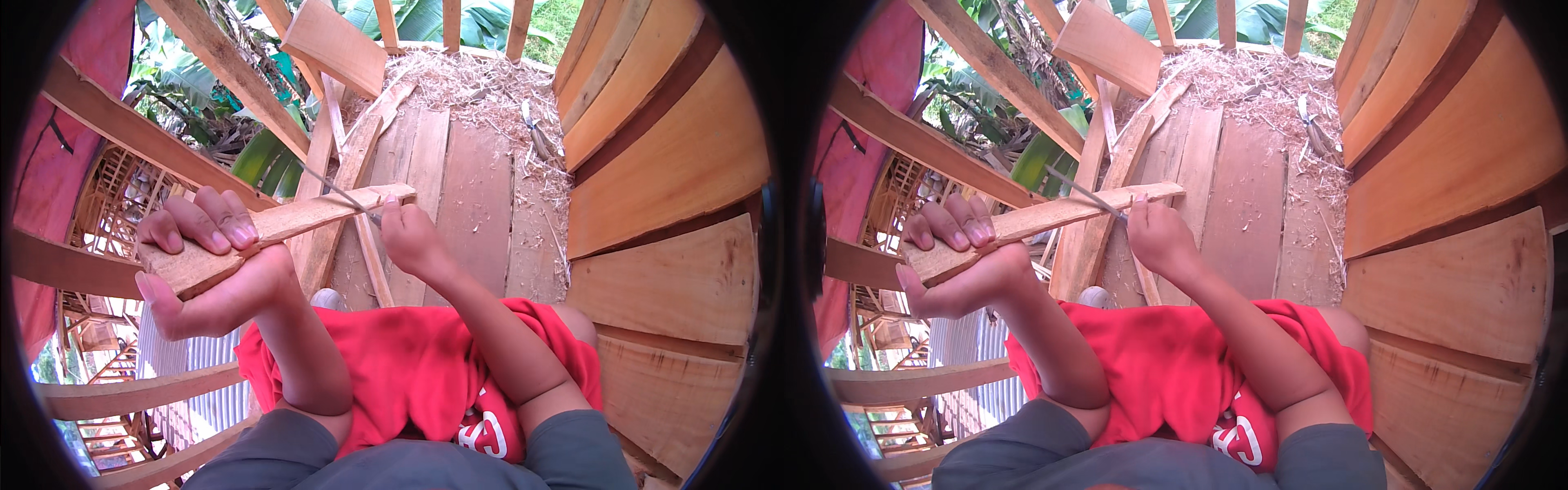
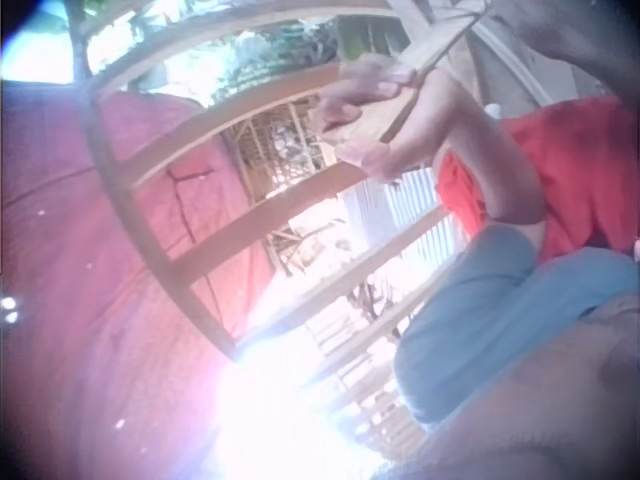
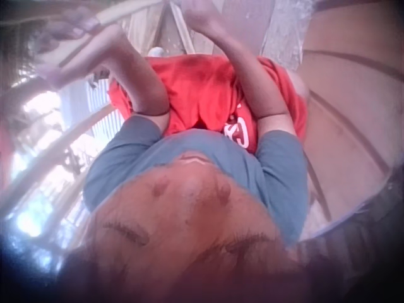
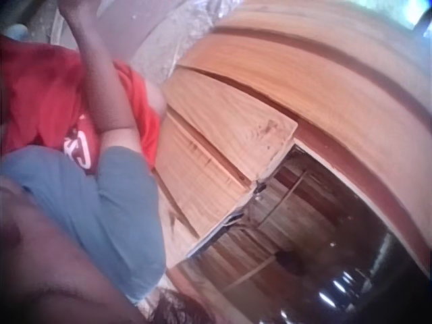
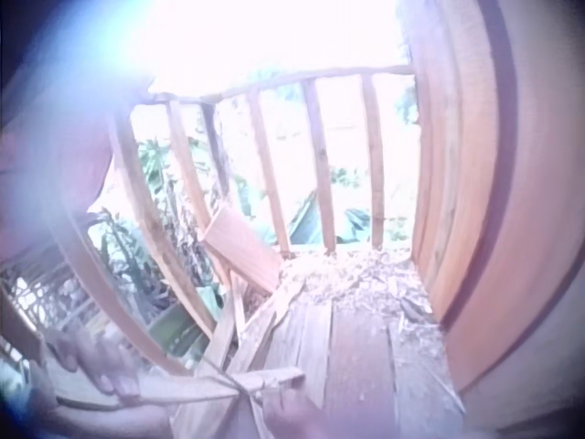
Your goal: The person carves a small rectangular piece of wood using a knife, holding the wood in the left hand and the knife in the right. They repeatedly shave thin layers from the wood, gradually shaping it into a pointed tip. Wood shavings accumulate on the floor around them.
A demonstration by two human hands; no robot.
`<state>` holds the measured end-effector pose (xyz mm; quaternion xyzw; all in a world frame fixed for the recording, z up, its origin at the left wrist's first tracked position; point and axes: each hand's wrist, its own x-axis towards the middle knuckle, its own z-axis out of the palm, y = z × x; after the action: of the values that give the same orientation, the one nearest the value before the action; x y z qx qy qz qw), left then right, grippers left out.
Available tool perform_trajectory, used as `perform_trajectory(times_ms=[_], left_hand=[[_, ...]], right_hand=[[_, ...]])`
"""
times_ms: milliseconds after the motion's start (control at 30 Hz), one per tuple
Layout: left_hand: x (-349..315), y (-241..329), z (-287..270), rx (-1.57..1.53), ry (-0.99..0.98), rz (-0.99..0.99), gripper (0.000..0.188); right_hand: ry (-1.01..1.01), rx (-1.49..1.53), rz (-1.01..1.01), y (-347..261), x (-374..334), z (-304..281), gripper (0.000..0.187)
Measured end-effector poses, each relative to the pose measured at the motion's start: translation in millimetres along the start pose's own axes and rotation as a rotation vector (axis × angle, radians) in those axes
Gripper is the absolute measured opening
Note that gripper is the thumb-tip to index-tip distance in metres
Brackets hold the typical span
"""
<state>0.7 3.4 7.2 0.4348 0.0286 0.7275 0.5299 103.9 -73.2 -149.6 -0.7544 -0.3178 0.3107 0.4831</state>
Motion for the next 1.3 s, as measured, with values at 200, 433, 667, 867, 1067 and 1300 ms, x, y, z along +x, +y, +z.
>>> perform_trajectory(times_ms=[200, 433, 667, 867, 1067, 1300], left_hand=[[-1, 4, -1, 0.017, -0.019, -0.014, 0.04], [1, 4, -5, -0.02, -0.024, -0.033, 0.038], [-3, 5, -3, -0.053, -0.094, -0.04, 0.04], [-3, 3, -2, -0.031, -0.061, -0.041, 0.039], [-3, 1, -7, -0.079, -0.128, -0.069, 0.04], [0, 2, -15, -0.068, -0.091, -0.054, 0.04]], right_hand=[[0.022, -0.091, 0.086, 1, -1, -4, 0.058], [0.017, 0.035, 0.039, 9, 8, 2, 0.061], [0.044, 0.024, 0.171, 33, 24, 3, 0.061], [0.1, -0.106, 0.162, 60, 38, 3, 0.061], [0.183, -0.21, 0.365, 90, 48, 12, 0.063], [0.267, -0.375, 0.357, 97, 60, -28, 0.064]])
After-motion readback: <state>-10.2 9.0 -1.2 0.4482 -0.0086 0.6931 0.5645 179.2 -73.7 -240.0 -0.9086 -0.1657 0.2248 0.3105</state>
